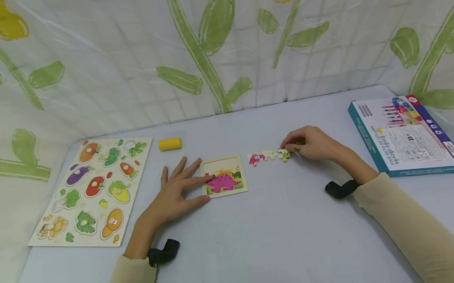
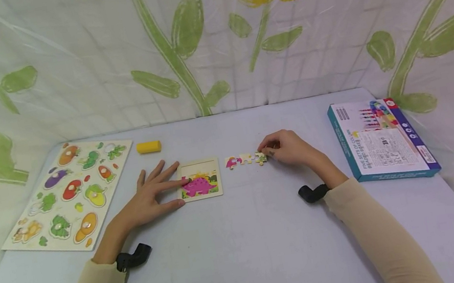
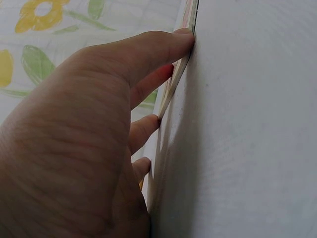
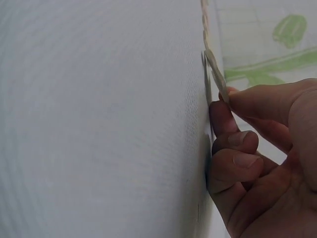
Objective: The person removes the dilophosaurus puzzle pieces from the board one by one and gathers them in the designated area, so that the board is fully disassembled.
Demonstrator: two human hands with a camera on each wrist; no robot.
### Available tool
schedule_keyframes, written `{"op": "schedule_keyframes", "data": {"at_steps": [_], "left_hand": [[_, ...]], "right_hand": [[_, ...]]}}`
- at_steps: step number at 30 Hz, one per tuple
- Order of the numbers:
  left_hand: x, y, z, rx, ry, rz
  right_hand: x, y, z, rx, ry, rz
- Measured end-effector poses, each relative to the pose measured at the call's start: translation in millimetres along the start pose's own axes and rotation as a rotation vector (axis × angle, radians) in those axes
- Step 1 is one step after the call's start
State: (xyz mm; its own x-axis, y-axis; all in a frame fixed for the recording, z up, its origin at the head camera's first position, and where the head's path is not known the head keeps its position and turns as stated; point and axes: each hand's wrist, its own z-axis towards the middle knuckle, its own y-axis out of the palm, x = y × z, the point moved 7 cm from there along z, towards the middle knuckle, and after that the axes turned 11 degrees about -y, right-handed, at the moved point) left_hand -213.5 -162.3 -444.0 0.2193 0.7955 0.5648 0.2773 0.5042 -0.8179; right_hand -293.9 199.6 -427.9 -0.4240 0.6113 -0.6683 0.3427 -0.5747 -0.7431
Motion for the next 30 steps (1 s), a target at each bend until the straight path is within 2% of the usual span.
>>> {"op": "schedule_keyframes", "data": {"at_steps": [30], "left_hand": [[1.1,-1.1,0.0,-0.001,-0.002,-0.004]], "right_hand": [[2.0,1.0,1.1,-0.011,0.03,-0.015]]}}
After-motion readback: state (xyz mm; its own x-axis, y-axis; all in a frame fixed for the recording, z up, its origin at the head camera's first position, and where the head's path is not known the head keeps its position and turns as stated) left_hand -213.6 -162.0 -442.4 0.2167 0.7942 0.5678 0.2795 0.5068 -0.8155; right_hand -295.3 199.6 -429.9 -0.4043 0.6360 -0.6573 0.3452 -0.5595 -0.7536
